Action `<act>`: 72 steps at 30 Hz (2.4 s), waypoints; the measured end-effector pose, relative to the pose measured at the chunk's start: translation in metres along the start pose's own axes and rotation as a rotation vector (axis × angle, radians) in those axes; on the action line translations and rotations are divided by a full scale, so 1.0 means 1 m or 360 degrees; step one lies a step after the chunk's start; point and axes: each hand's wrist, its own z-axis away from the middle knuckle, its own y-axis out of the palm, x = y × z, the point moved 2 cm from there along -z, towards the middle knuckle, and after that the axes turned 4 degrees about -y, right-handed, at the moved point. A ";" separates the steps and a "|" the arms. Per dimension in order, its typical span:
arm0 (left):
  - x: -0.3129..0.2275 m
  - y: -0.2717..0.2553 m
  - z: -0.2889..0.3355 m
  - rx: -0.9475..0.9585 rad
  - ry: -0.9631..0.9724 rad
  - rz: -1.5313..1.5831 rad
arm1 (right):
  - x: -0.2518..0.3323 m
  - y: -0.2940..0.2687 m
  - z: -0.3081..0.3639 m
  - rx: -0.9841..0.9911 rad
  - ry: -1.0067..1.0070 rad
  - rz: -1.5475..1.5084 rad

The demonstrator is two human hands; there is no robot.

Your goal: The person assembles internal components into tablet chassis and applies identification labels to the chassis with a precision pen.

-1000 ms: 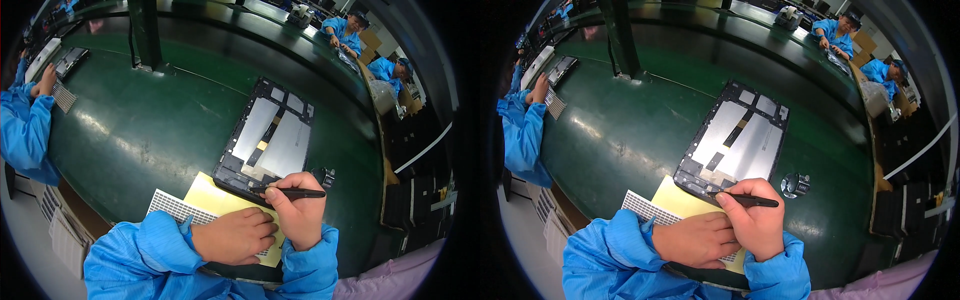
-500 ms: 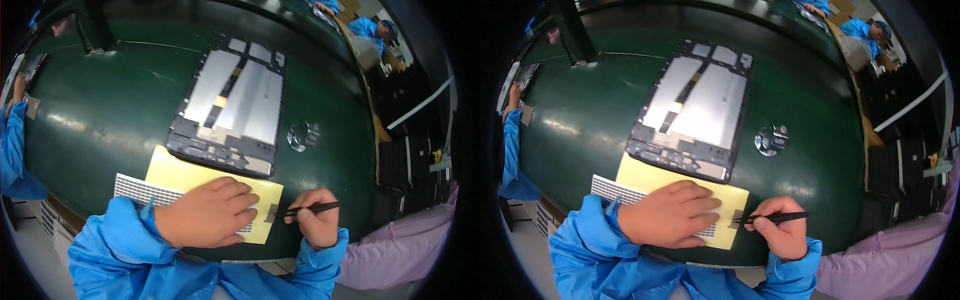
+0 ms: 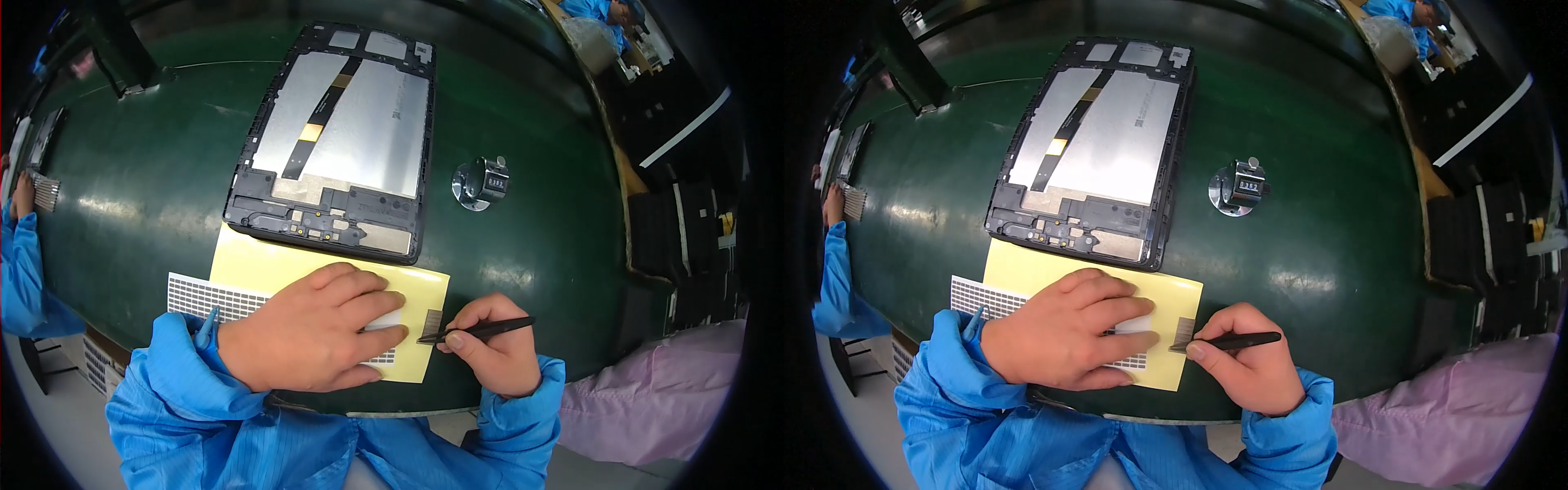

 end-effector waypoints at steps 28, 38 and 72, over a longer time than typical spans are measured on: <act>0.008 0.002 0.009 -0.0102 0.0044 0.0101 | 0.064 0.067 -0.084 -0.0066 -0.0514 -0.0087; 0.004 0.004 0.009 -0.0126 0.0067 0.0129 | 0.056 0.063 -0.079 0.0016 -0.0640 0.0100; 0.009 -0.003 0.010 -0.0207 -0.0236 0.0090 | 0.005 0.038 -0.010 0.0056 -0.0269 0.0175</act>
